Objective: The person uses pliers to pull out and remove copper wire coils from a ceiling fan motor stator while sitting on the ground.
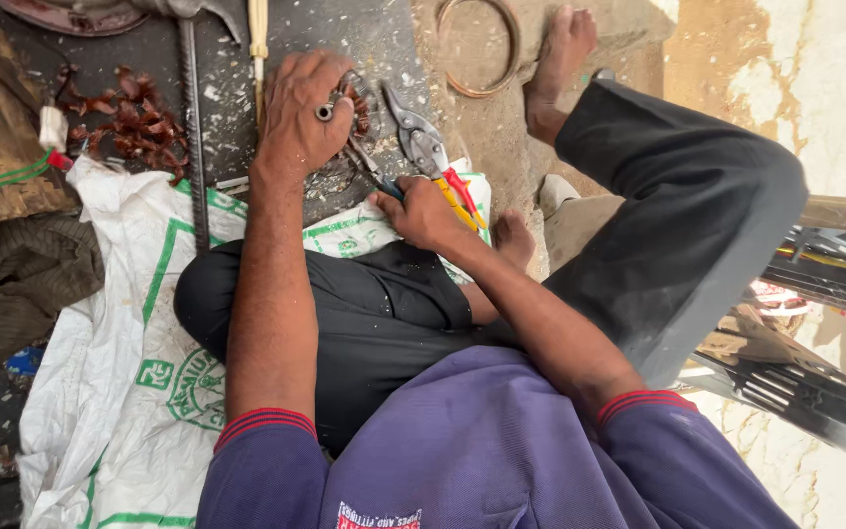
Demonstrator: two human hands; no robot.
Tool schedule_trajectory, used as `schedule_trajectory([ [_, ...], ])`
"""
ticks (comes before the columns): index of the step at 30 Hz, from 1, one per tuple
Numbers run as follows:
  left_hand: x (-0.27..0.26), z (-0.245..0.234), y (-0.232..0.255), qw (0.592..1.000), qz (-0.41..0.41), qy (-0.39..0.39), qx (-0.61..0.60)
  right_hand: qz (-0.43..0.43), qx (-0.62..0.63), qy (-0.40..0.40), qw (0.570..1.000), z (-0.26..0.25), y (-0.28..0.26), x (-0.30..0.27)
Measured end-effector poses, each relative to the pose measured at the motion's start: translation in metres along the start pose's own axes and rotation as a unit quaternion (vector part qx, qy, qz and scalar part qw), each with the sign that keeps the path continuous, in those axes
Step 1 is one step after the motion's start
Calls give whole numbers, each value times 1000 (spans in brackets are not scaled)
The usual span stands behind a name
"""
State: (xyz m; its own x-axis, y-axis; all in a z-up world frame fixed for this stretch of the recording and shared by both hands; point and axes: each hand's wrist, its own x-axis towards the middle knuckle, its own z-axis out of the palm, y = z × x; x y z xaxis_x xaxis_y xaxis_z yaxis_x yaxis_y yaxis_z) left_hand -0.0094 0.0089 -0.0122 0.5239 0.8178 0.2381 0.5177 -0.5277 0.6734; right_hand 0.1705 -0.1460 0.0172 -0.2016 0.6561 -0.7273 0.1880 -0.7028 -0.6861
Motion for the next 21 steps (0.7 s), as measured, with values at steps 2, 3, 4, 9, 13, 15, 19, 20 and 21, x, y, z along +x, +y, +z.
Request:
schedule_trajectory([
  [2, 2, -7, 9, 1000, 20, 17, 13, -13, -123, 66, 990, -13, -5, 5],
  [3, 8, -11, 11, 999, 27, 22, 15, -9, 92, -32, 995, -17, -4, 10],
  [4, 5, -13, 14, 998, -6, 35, 49, 3, 307, -129, 943, -17, 6, 11],
  [9, 2, -28, 29, 997, 25, 66, -15, 23, 503, -251, 827, -4, 29, 48],
  [13, 9, -23, 31, 999, -15, 13, 45, 15, 332, -88, 939, 9, 20, 45],
  [15, 5, -28, 31, 994, -77, -13, 71, 19, 255, -53, 965, 7, 13, 45],
  [19, 9, -27, 34, 973, -194, -39, 122, -16, 184, -65, 981, 0, 8, 25],
  [20, 12, -25, 36, 972, -202, -37, 110, -2, 175, -93, 980, -7, 5, 14],
  [21, 1, -23, 28, 973, -202, -35, 107, -1, 173, -91, 981, -7, 3, -8],
])
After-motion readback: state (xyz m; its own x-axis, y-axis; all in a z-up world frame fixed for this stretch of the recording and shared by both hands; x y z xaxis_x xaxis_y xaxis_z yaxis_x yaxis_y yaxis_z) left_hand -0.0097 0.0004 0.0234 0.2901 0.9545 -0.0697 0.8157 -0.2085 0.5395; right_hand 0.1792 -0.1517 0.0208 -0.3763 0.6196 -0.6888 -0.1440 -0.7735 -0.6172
